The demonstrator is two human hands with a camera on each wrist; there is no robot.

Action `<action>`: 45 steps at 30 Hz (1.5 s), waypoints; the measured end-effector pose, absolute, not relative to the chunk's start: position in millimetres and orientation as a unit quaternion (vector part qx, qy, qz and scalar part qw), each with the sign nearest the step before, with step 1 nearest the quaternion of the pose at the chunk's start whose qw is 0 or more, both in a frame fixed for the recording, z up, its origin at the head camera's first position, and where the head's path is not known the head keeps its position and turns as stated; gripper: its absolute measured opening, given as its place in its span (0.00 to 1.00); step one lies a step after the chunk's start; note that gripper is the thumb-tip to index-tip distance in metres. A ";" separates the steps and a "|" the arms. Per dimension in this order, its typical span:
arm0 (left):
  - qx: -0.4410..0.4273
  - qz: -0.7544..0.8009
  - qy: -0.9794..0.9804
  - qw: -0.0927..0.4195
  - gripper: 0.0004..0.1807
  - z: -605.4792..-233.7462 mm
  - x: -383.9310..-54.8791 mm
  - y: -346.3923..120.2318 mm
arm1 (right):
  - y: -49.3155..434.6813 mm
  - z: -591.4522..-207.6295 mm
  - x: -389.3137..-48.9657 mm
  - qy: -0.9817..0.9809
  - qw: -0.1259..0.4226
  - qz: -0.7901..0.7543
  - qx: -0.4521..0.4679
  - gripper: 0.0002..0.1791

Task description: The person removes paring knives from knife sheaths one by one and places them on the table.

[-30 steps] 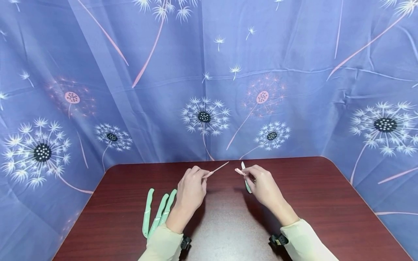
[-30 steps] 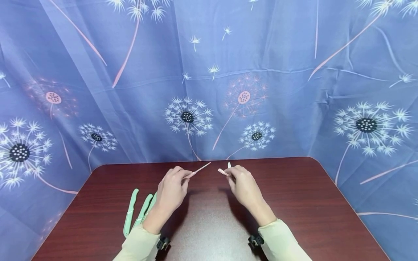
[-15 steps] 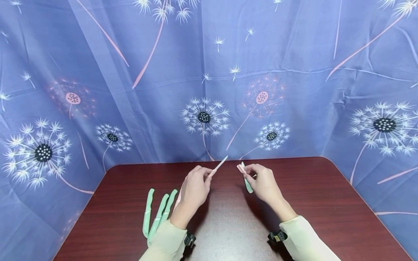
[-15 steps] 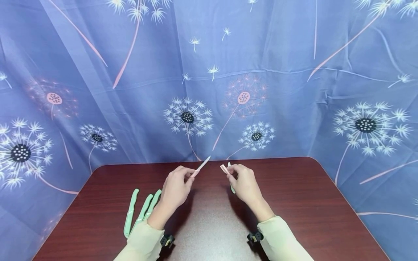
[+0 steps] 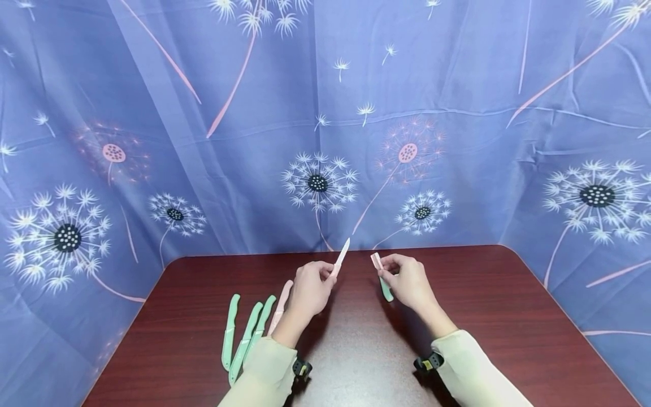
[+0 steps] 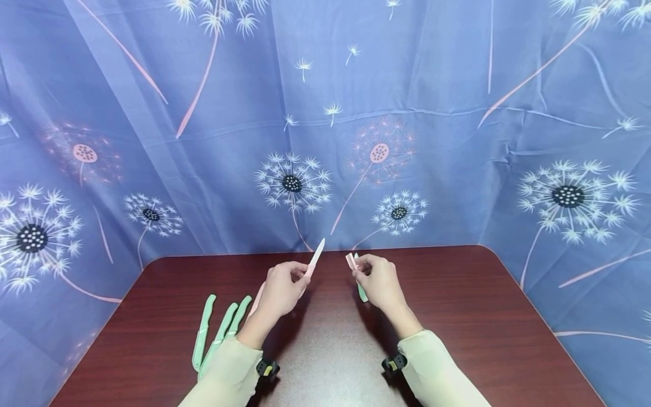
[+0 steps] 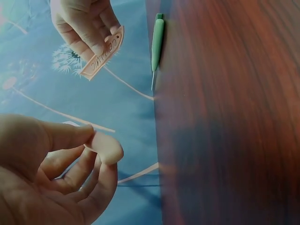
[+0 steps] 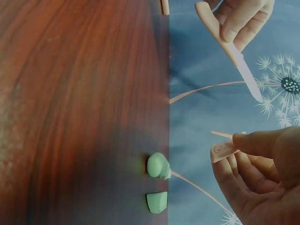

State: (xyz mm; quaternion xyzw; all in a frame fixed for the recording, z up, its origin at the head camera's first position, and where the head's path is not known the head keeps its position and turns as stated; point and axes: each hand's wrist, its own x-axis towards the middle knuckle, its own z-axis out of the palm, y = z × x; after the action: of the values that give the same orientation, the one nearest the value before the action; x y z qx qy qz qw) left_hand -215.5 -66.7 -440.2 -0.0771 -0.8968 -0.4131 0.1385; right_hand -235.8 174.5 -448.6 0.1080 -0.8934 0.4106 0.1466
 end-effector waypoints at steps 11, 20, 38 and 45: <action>-0.047 -0.478 -0.874 0.071 0.10 -450.3 -228.3 -59.0 | 172.3 -449.7 -241.3 -0.890 0.118 0.433 0.078 0.11; 0.002 -0.521 -0.853 0.022 0.10 -459.8 -238.3 -50.6 | 168.4 -450.6 -249.1 -0.897 0.081 0.432 0.032 0.11; 0.066 -0.587 -0.806 -0.026 0.09 -467.1 -250.7 -27.5 | 155.1 -455.9 -263.1 -0.910 0.044 0.411 -0.010 0.12; 0.061 -0.492 -0.868 0.004 0.07 -466.6 -254.7 -18.9 | 148.1 -456.6 -264.3 -0.926 0.039 0.377 -0.012 0.11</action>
State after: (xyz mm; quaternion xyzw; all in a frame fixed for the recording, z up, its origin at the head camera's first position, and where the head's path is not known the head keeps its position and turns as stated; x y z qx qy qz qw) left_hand -254.7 -18.9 -466.6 0.0613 -0.8683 -0.4923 0.0036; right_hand -264.3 148.1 -456.6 -0.0122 -0.9255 0.3765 0.0387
